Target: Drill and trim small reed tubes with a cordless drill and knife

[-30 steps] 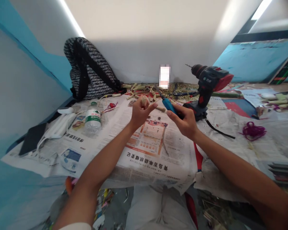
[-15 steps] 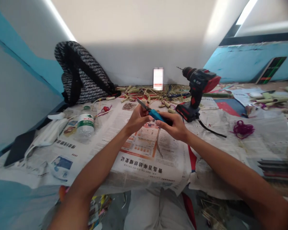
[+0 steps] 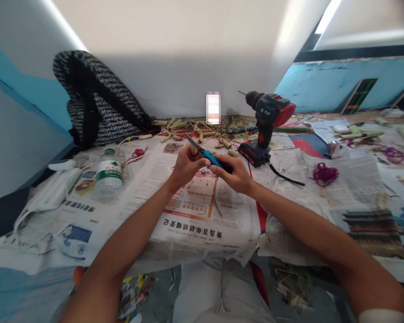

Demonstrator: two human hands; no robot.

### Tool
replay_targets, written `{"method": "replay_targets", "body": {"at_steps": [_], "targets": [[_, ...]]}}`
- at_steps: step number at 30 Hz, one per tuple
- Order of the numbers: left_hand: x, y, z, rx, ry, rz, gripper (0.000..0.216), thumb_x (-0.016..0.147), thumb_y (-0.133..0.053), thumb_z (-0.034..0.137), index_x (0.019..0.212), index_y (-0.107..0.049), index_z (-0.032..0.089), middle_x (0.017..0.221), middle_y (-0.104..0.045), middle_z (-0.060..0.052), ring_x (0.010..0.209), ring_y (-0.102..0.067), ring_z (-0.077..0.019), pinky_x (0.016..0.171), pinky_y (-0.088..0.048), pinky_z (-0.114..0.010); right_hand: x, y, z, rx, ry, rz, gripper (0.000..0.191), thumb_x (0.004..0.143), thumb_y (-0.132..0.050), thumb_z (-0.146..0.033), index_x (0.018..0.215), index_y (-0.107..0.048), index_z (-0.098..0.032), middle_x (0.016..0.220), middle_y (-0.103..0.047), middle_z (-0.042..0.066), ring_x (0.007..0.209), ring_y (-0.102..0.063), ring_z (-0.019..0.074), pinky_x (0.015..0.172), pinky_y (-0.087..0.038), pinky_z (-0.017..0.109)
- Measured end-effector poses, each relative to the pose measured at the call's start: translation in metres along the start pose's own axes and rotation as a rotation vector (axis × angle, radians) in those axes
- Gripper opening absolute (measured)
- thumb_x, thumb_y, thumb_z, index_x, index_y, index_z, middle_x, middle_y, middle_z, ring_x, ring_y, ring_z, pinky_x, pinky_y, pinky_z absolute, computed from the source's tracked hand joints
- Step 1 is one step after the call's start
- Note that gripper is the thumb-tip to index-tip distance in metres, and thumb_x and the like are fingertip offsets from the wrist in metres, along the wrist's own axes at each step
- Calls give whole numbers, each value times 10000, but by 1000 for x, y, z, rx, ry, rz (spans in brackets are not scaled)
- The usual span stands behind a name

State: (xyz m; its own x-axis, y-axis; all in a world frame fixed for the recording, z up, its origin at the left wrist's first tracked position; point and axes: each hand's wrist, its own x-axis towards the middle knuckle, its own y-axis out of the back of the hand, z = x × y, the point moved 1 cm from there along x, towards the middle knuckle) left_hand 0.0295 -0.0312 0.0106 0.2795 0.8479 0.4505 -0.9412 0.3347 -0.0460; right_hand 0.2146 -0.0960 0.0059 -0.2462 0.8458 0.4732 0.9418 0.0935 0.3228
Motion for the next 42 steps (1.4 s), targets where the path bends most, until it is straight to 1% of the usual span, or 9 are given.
{"method": "replay_targets", "body": {"at_steps": [8, 15, 18, 21, 28, 32, 36, 39, 42], "targets": [[-2, -2, 4, 33, 51, 9, 856, 535, -1000, 689, 682, -302, 216, 626, -329, 95, 548, -320, -43, 496, -315, -204, 2, 0, 1, 79, -53, -24, 529, 945, -709, -661, 1088, -802, -160, 888, -696, 32, 780, -566, 157, 688, -454, 282], [-7, -5, 6, 108, 66, 71, 842, 630, -926, 748, 640, -274, 215, 586, -300, 83, 543, -277, -54, 486, -250, -229, -5, -15, -2, 95, -99, 51, 575, 962, -676, -685, 1231, -805, -193, 1003, -775, 48, 873, -634, 191, 796, -522, 319], [-9, -9, 4, 181, 14, 102, 802, 726, -889, 719, 617, -279, 210, 564, -286, 74, 540, -258, -64, 483, -227, -251, -6, -18, -4, 46, -158, 168, 475, 946, -730, -607, 1159, -816, -191, 978, -772, 43, 868, -635, 197, 814, -516, 324], [-10, -12, 1, 265, -55, 155, 784, 821, -847, 665, 601, -254, 202, 558, -286, 63, 547, -238, -68, 496, -225, -270, -4, -17, -4, 50, -199, 218, 379, 927, -764, -548, 993, -806, -178, 913, -735, 35, 846, -617, 189, 791, -493, 314], [-1, -1, -3, 205, 68, 81, 773, 677, -931, 701, 652, -326, 221, 581, -328, 81, 550, -293, -72, 488, -277, -247, -3, -15, -3, 8, -186, 244, 442, 918, -759, -609, 1045, -807, -189, 878, -727, 35, 815, -598, 191, 755, -478, 319], [1, 3, -5, 172, 89, 32, 748, 639, -954, 696, 669, -376, 223, 584, -348, 86, 536, -308, -68, 481, -269, -248, -1, -12, 2, 27, -164, 178, 500, 943, -727, -630, 1105, -817, -166, 861, -705, 30, 765, -570, 159, 701, -463, 293], [0, 3, 1, 183, 69, -50, 780, 662, -931, 714, 628, -331, 217, 571, -313, 80, 535, -288, -64, 483, -240, -251, 6, 6, 7, 11, -100, 15, 509, 975, -699, -623, 1195, -837, -186, 871, -726, 25, 749, -596, 152, 676, -468, 282], [-1, 4, 8, 225, 31, -82, 815, 629, -977, 645, 600, -288, 209, 574, -270, 82, 550, -262, -60, 489, -232, -243, 11, 24, 9, -28, -37, -131, 473, 953, -747, -602, 1255, -843, -251, 1069, -807, 30, 937, -713, 223, 834, -551, 324], [-1, 6, 14, 242, 1, -69, 833, 608, -1004, 580, 591, -259, 208, 568, -266, 84, 554, -247, -54, 492, -235, -240, 12, 34, 8, -33, 3, -174, 470, 945, -767, -578, 1309, -830, -287, 1218, -813, 20, 1099, -740, 273, 975, -565, 358]]}}
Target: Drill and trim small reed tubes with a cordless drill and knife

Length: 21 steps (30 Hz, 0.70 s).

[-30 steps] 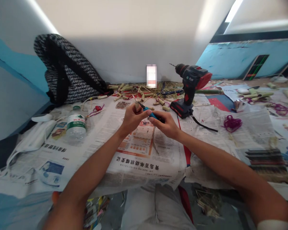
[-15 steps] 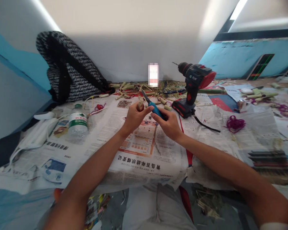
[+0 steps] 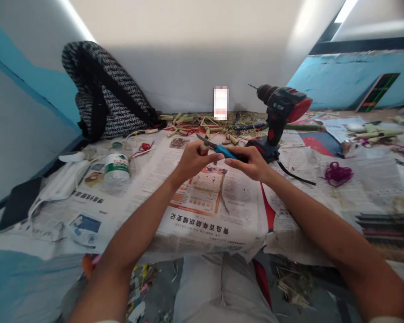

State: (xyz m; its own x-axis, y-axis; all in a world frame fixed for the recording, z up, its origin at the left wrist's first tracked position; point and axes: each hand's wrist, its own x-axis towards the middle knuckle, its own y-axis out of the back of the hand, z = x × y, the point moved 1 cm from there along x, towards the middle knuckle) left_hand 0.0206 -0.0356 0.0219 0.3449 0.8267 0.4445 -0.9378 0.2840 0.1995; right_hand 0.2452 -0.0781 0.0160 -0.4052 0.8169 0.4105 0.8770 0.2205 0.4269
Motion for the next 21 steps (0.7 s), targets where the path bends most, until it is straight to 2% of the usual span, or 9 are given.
{"method": "replay_targets", "body": {"at_steps": [3, 6, 9, 12, 15, 18, 21], "targets": [[-1, 2, 1, 13, 40, -58, 836, 621, -989, 575, 572, -237, 212, 553, -245, 84, 542, -231, -52, 483, -195, -247, -2, 1, -7, -4, 1, 0, 474, 947, -766, -568, 1314, -829, -275, 1188, -813, 21, 1062, -740, 262, 953, -564, 349], [-3, 2, 3, 16, 96, -135, 808, 654, -961, 576, 557, -246, 213, 549, -232, 80, 535, -237, -56, 484, -175, -253, -3, 2, -15, 13, -51, -58, 496, 939, -770, -574, 1316, -825, -256, 984, -782, 7, 863, -689, 200, 812, -550, 322], [-4, 1, 5, -4, 113, -160, 757, 643, -966, 553, 560, -297, 209, 555, -266, 78, 542, -264, -61, 489, -187, -248, -2, 6, -19, 72, -117, -135, 502, 924, -778, -587, 1271, -833, -228, 738, -635, -28, 658, -532, 124, 642, -450, 273], [-4, 0, 4, -29, 143, -190, 707, 612, -982, 541, 577, -359, 208, 560, -292, 82, 544, -273, -62, 488, -190, -244, -1, 9, -18, 130, -176, -207, 505, 910, -781, -603, 1197, -841, -191, 631, -494, -51, 571, -395, 88, 541, -310, 254], [-3, -1, 4, -18, 151, -196, 696, 612, -984, 552, 585, -382, 206, 570, -294, 81, 555, -274, -64, 501, -197, -246, 0, 8, -16, 167, -200, -220, 509, 912, -777, -607, 1178, -832, -176, 605, -431, -64, 550, -351, 78, 520, -255, 256], [-2, 0, 4, 14, 161, -165, 778, 610, -977, 602, 568, -303, 214, 565, -260, 79, 554, -254, -62, 500, -190, -252, 0, 7, -16, 174, -190, -203, 514, 925, -762, -619, 1166, -826, -170, 595, -410, -68, 552, -359, 81, 529, -272, 259], [-3, -2, 3, 32, 166, -130, 842, 605, -965, 655, 562, -244, 223, 546, -231, 81, 540, -213, -57, 484, -164, -258, 0, 6, -15, 138, -184, -183, 557, 925, -740, -656, 1182, -822, -170, 612, -464, -55, 573, -408, 95, 552, -326, 265]]}}
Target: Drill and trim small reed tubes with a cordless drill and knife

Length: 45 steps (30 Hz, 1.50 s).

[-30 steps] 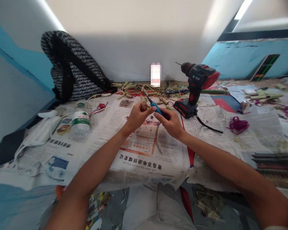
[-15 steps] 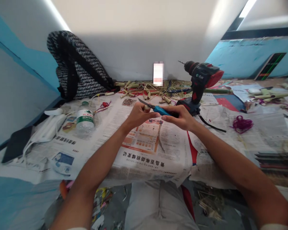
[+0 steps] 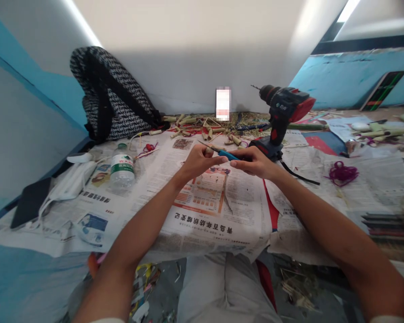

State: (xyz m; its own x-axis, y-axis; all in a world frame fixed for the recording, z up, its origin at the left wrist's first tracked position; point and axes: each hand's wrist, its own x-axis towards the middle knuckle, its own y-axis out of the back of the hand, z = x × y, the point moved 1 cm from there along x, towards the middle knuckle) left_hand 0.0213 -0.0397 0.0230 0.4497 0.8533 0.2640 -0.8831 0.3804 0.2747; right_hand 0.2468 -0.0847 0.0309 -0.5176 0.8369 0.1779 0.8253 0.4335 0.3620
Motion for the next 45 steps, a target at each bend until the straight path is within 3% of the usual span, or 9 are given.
{"method": "replay_targets", "body": {"at_steps": [5, 9, 15, 19, 22, 27, 31, 39, 45], "targets": [[-2, -5, 0, 61, -77, 111, 841, 671, -919, 702, 557, -244, 214, 545, -226, 73, 547, -216, -63, 491, -173, -266, 4, -3, 12, -125, 62, 175, 513, 915, -756, -632, 1226, -834, -231, 884, -743, 2, 769, -636, 175, 769, -523, 339], [-1, -8, -2, 113, -101, 189, 824, 768, -837, 738, 584, -227, 216, 578, -220, 65, 569, -204, -72, 519, -179, -285, 9, -13, 27, -249, 76, 387, 494, 921, -729, -627, 1158, -843, -209, 1090, -821, 57, 988, -743, 288, 909, -559, 419], [0, -7, -13, 206, -15, 18, 685, 799, -802, 762, 707, -382, 229, 653, -374, 52, 611, -350, -106, 562, -286, -291, 11, -32, 37, -393, 81, 560, 519, 955, -668, -626, 1238, -786, -207, 1177, -820, 114, 1055, -763, 315, 954, -576, 448], [-1, -7, -17, 215, 41, -37, 396, 1031, -606, 572, 878, -458, 237, 772, -512, 12, 701, -489, -153, 648, -390, -311, 15, -20, 47, -455, 9, 741, 556, 904, -700, -619, 1267, -734, -198, 1210, -798, 152, 1072, -743, 339, 972, -575, 495], [2, -5, -20, 289, 48, 11, 198, 1065, -517, 324, 894, -469, 236, 790, -546, 0, 743, -516, -171, 699, -398, -319, 18, -7, 55, -455, -44, 810, 522, 895, -696, -617, 1217, -710, -207, 1149, -790, 141, 1016, -731, 321, 949, -575, 491], [5, -3, -25, 578, -24, 30, 144, 1000, -570, 215, 857, -555, 212, 880, -645, -43, 841, -583, -205, 801, -417, -346, 18, -13, 56, -480, -43, 760, 491, 880, -709, -506, 1268, -691, -206, 1129, -790, 130, 983, -725, 313, 919, -570, 476], [4, -4, -31, 731, -45, 6, 128, 988, -605, 247, 982, -720, 189, 1015, -731, -82, 930, -636, -230, 854, -412, -363, 16, -28, 52, -537, -24, 667, 487, 886, -699, -458, 1306, -706, -211, 1121, -800, 122, 977, -736, 320, 891, -567, 459], [4, -3, -28, 779, -4, -49, 297, 1036, -606, 398, 927, -784, 187, 905, -764, -74, 893, -660, -236, 856, -387, -365, 16, -29, 51, -583, -42, 652, 508, 901, -687, -461, 1334, -712, -196, 1156, -800, 146, 1034, -751, 358, 901, -564, 478], [2, 2, -22, 780, -9, 56, 281, 941, -773, 355, 1199, -793, 244, 1200, -782, -93, 1180, -675, -300, 1052, -399, -441, 18, -27, 56, -519, -44, 671, 522, 945, -649, -497, 1357, -683, -178, 1253, -778, 179, 1102, -734, 364, 987, -555, 528]]}}
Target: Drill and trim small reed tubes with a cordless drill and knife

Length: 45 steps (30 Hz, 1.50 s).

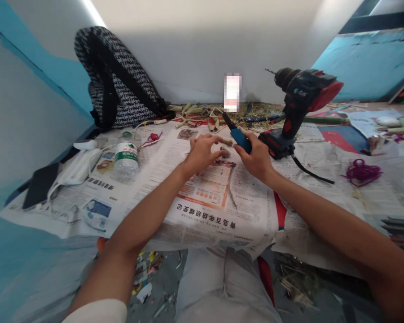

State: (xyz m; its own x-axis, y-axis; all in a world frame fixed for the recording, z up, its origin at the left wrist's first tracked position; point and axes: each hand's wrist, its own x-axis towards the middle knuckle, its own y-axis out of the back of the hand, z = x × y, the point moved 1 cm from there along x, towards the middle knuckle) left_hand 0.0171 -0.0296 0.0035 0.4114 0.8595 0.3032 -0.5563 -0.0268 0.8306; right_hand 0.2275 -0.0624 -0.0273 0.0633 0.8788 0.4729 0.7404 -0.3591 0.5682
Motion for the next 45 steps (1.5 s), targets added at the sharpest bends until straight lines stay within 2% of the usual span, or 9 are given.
{"method": "replay_targets", "body": {"at_steps": [4, 8, 17, 24, 27, 32, 37, 42, 45], "targets": [[3, 8, -7, -14, 27, 103, 361, 934, -697, 189, 1285, -761, 247, 1298, -762, -104, 1265, -654, -309, 1106, -408, -481, 4, 2, 4, 32, 18, 35, 510, 957, -641, -470, 1381, -656, -187, 1372, -739, 184, 1240, -698, 357, 1100, -517, 545], [6, 7, -16, 22, 41, 42, 333, 896, -668, 131, 1172, -806, 255, 1246, -797, -99, 1257, -655, -341, 1121, -397, -544, 6, 6, 5, 20, -1, 50, 512, 969, -635, -459, 1401, -647, -185, 1378, -734, 185, 1262, -690, 356, 1119, -511, 540], [7, -4, -21, 110, 27, -65, 173, 952, -746, 333, 1051, -854, 241, 1262, -801, -118, 1306, -620, -369, 1156, -319, -592, 14, 12, 9, -2, 1, 76, 516, 981, -620, -479, 1404, -651, -184, 1418, -714, 186, 1318, -662, 363, 1161, -487, 543], [23, -4, -27, 216, -96, 103, 429, 1048, -525, 211, 1407, -737, 313, 1506, -704, -111, 1419, -555, -369, 1212, -256, -629, 23, 24, 13, -47, -104, 140, 447, 976, -587, -390, 1380, -620, -202, 1232, -758, 159, 1129, -717, 344, 1040, -556, 517], [37, -18, -28, 252, -141, 52, 400, 1052, -529, 232, 1354, -753, 370, 1580, -661, -60, 1481, -515, -352, 1242, -203, -652, 22, 24, 12, -72, -78, 145, 405, 967, -576, -360, 1341, -625, -213, 1205, -755, 149, 1114, -718, 340, 1025, -559, 510], [44, -30, -22, 276, -178, -22, 248, 1046, -580, 255, 1013, -819, 309, 1286, -810, -86, 1414, -554, -342, 1253, -162, -649, 17, 22, 9, -94, -15, 110, 362, 943, -579, -336, 1278, -657, -222, 1205, -765, 142, 1114, -725, 344, 1002, -558, 489], [41, -30, -27, 306, -128, 22, 273, 1029, -618, 208, 1266, -751, 234, 1256, -784, -169, 1323, -585, -360, 1194, -239, -638, 15, 22, 9, -164, -88, 30, 404, 920, -593, -310, 1300, -687, -211, 1159, -786, 156, 1079, -740, 376, 966, -552, 509], [38, -30, -22, 368, -134, -16, 208, 1054, -594, 274, 954, -763, 205, 1239, -769, -170, 1294, -590, -373, 1155, -284, -656, 16, 22, 15, -220, -147, -31, 462, 869, -627, -305, 1312, -716, -209, 1133, -801, 151, 1028, -745, 374, 905, -557, 480], [34, -23, -11, 276, -22, 106, 142, 1038, -593, 239, 1111, -706, 194, 1177, -791, -177, 1234, -647, -363, 1155, -322, -638, 18, 24, 15, -215, -131, -20, 438, 843, -636, -307, 1262, -730, -221, 1066, -801, 122, 968, -739, 349, 855, -540, 440]]}}
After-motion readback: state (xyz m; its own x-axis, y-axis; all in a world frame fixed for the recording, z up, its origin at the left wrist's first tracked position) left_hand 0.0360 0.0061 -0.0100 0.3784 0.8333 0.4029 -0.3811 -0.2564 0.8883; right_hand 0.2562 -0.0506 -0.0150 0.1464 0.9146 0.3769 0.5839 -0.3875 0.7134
